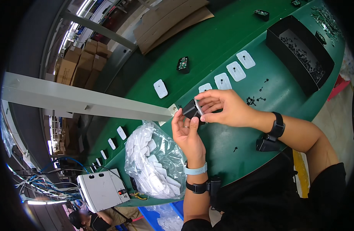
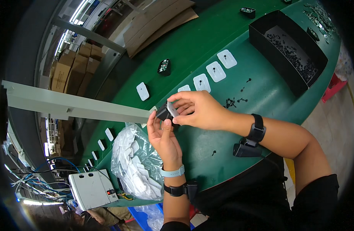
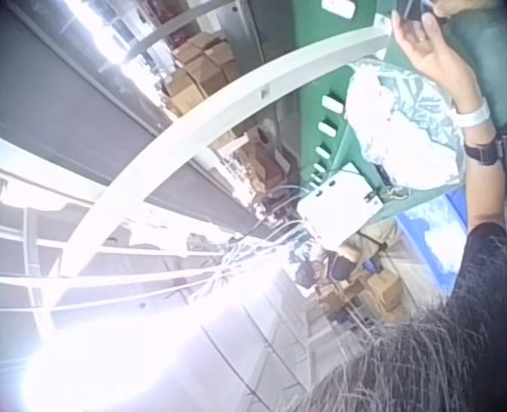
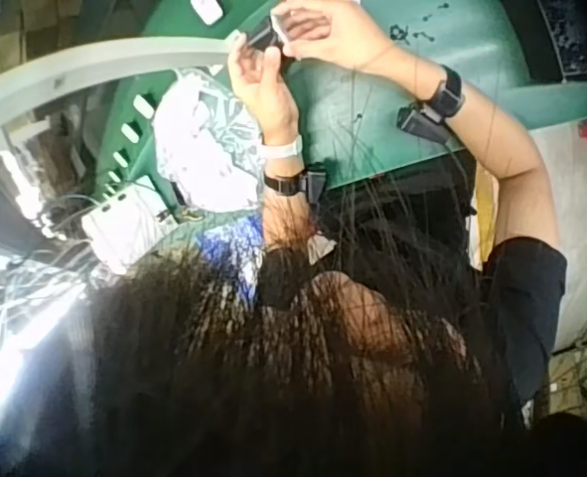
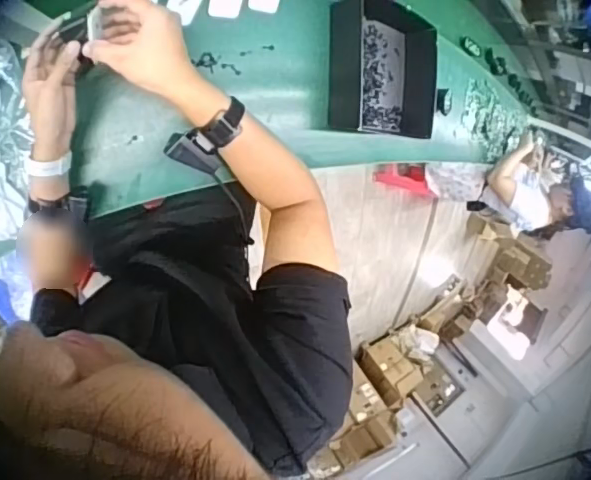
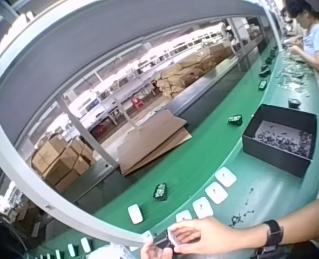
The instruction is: The person assembles small electronic devices by inserting circuit boards into white plastic housings. They repeatedly pick up a white casing, place a green circuit board inside, and secure it with a black cover. The process is performed one unit at a time on a green workbench.
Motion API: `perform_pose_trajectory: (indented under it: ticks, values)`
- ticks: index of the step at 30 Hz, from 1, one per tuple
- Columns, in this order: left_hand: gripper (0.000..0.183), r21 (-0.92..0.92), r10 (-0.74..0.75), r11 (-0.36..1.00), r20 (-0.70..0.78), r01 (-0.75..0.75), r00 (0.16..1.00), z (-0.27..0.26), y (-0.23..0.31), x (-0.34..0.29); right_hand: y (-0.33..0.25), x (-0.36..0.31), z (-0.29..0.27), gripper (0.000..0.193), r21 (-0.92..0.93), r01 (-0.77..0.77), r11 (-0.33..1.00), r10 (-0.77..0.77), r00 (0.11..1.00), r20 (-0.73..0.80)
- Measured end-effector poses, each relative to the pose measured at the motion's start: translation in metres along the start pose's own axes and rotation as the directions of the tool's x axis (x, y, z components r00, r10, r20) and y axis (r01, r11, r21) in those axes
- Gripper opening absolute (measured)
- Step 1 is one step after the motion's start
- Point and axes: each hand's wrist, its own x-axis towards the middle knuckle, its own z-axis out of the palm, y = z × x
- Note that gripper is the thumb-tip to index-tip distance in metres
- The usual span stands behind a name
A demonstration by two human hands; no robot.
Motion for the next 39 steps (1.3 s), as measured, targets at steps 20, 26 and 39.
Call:
perform_pose_trajectory:
  ticks: [20, 26, 39]
  values:
    - [0.046, -0.005, 0.078, 0.997, -0.006, -0.078, 0.997, -0.007, -0.007, -0.004, -0.002, 0.0, -0.001, 0.049, 0.027, -0.004, 1.0, 0.003, 1.0, 0.018]
    - [0.045, -0.054, 0.068, 0.996, 0.009, -0.068, 0.998, -0.003, -0.004, -0.004, 0.001, -0.002, 0.001, 0.051, -0.217, 0.224, 0.95, -0.232, 0.973, -0.01]
    - [0.047, 0.161, -0.098, 0.984, 0.134, 0.076, 0.986, 0.008, 0.001, -0.006, -0.01, 0.001, -0.006, 0.041, -0.275, 0.19, 0.943, -0.186, 0.982, 0.039]
